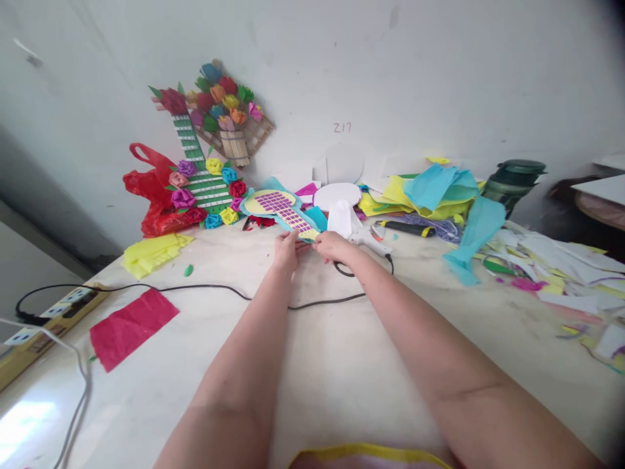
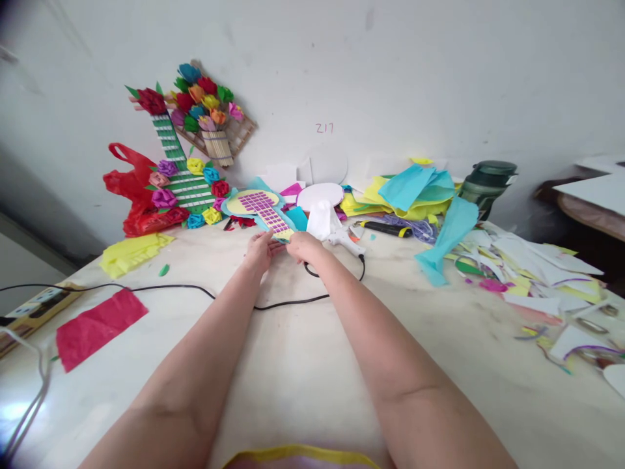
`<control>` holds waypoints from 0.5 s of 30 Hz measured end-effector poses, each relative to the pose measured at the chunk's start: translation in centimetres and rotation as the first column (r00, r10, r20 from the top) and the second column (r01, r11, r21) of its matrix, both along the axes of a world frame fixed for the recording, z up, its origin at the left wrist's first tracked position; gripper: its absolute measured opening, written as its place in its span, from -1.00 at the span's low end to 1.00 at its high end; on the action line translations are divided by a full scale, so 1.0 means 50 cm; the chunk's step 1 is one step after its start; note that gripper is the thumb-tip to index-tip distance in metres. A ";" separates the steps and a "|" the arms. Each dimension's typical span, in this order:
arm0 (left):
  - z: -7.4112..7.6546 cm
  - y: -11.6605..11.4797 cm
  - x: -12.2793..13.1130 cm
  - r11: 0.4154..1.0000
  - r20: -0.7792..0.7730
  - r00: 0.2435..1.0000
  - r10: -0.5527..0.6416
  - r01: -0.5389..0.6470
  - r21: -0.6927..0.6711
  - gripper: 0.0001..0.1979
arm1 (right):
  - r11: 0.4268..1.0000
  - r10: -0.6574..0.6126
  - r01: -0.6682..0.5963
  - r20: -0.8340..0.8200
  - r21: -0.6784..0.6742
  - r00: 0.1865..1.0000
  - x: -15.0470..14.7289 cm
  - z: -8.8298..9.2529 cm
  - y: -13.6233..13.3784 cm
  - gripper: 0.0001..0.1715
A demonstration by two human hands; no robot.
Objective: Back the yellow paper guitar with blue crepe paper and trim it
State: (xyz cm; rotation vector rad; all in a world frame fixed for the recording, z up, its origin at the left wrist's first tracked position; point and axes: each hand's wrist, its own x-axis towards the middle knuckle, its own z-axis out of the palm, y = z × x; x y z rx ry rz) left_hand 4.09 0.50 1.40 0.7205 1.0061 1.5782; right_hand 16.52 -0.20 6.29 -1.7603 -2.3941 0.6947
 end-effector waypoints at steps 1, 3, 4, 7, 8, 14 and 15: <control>0.001 0.002 0.006 0.999 0.004 0.999 0.031 -0.031 -0.015 -0.60 | 1.000 0.002 -0.002 -0.011 0.004 1.000 0.002 -0.001 0.002 -0.63; 0.003 0.007 0.016 0.996 0.015 0.997 0.072 -0.071 -0.051 -0.57 | 1.000 0.002 -0.002 -0.024 0.005 1.000 0.005 -0.001 0.005 -0.64; 0.004 0.009 0.020 0.993 0.021 0.996 0.088 -0.087 -0.078 -0.56 | 1.000 0.002 -0.002 -0.024 0.001 1.000 0.006 -0.001 0.006 -0.64; 0.008 0.016 0.026 0.980 0.040 0.994 0.105 -0.096 -0.174 -0.62 | 1.000 0.012 -0.012 -0.022 -0.004 1.000 0.010 0.000 0.005 -0.65; 0.009 0.019 0.028 0.976 0.050 0.994 0.100 -0.088 -0.199 -0.65 | 1.000 0.016 -0.016 -0.022 -0.003 1.000 0.011 0.001 0.004 -0.65; 0.018 0.035 0.039 0.988 0.359 0.933 -0.035 0.086 -0.127 -0.79 | 0.999 0.035 -0.035 -0.052 0.004 0.998 0.016 0.004 0.002 -0.67; 0.019 0.037 0.040 0.987 0.427 0.901 -0.082 0.132 -0.091 -0.77 | 1.000 0.031 -0.031 -0.055 0.005 0.998 0.016 0.004 0.003 -0.67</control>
